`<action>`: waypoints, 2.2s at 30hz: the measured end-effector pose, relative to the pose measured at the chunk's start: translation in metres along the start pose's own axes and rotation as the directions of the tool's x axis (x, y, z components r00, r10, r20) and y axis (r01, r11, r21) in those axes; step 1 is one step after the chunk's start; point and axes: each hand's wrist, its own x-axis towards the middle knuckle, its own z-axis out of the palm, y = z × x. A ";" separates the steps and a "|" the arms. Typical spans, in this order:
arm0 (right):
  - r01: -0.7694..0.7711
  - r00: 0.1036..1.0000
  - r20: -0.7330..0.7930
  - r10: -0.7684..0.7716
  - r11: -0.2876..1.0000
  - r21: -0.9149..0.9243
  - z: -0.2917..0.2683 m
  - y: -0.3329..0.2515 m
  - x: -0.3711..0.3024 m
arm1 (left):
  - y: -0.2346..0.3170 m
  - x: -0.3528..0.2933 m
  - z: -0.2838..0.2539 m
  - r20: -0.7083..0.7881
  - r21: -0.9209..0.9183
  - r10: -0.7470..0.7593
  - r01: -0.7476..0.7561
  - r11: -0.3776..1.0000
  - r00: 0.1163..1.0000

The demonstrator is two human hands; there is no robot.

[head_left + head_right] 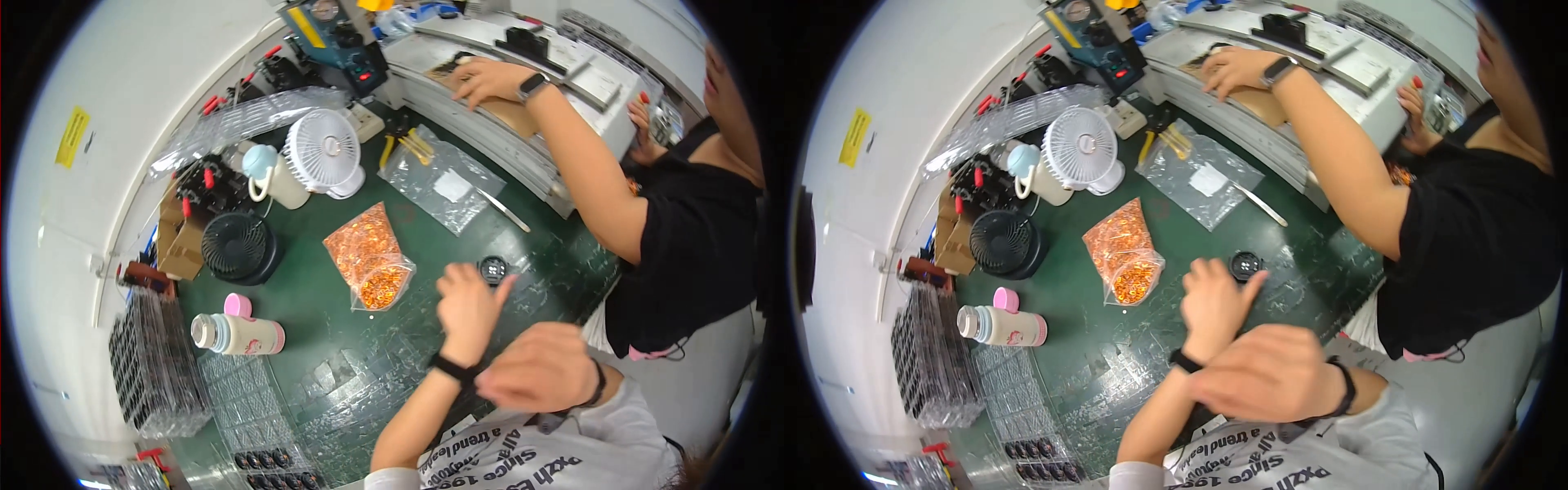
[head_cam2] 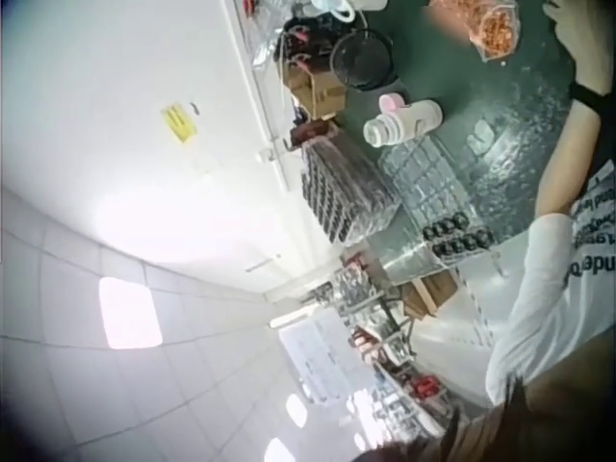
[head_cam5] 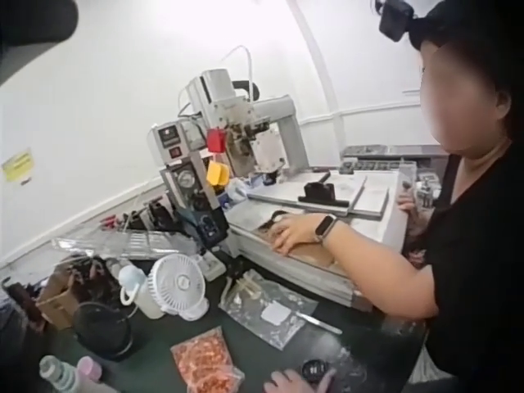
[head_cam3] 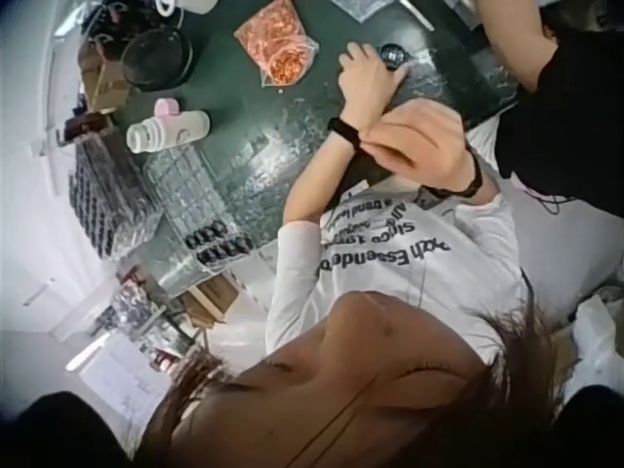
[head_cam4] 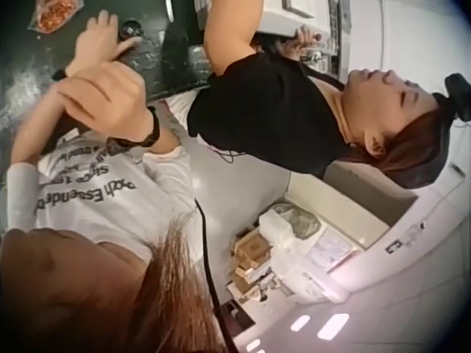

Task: The person picks up a watch case from a tray, inserts small orange components from a bag into it by hand, and places the case onto a clear plastic tray. They repeat this process before moving a stack of trays to the side of the workbench.

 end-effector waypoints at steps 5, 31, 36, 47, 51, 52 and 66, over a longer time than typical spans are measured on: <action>-0.309 0.943 0.131 0.308 0.951 -0.012 0.002 0.032 0.022 | -0.003 0.009 0.015 0.290 -0.271 -0.009 0.091 0.958 0.957; -0.460 0.850 0.310 0.426 0.887 0.042 0.150 0.088 0.019 | -0.208 -0.072 -0.018 0.186 -0.956 -0.011 0.184 0.227 0.982; -0.656 0.732 0.416 0.540 0.724 0.214 0.152 0.077 0.024 | -0.209 -0.072 -0.018 0.187 -0.943 -0.024 0.187 0.275 0.982; -0.858 0.496 0.650 0.576 0.209 0.469 0.149 0.078 0.024 | -0.203 -0.067 -0.020 0.245 -0.932 -0.057 0.252 0.261 0.968; -0.868 0.482 0.673 0.560 0.201 0.454 0.152 0.082 0.019 | -0.202 -0.067 -0.019 0.256 -0.916 -0.050 0.259 0.307 0.965; -0.852 0.514 0.666 0.541 0.228 0.472 0.153 0.083 0.016 | -0.201 -0.066 -0.017 0.237 -0.917 -0.044 0.238 0.320 0.971; -0.812 0.584 0.651 0.485 0.344 0.472 0.158 0.080 0.014 | -0.205 -0.067 -0.018 0.179 -0.894 -0.007 0.166 0.417 0.984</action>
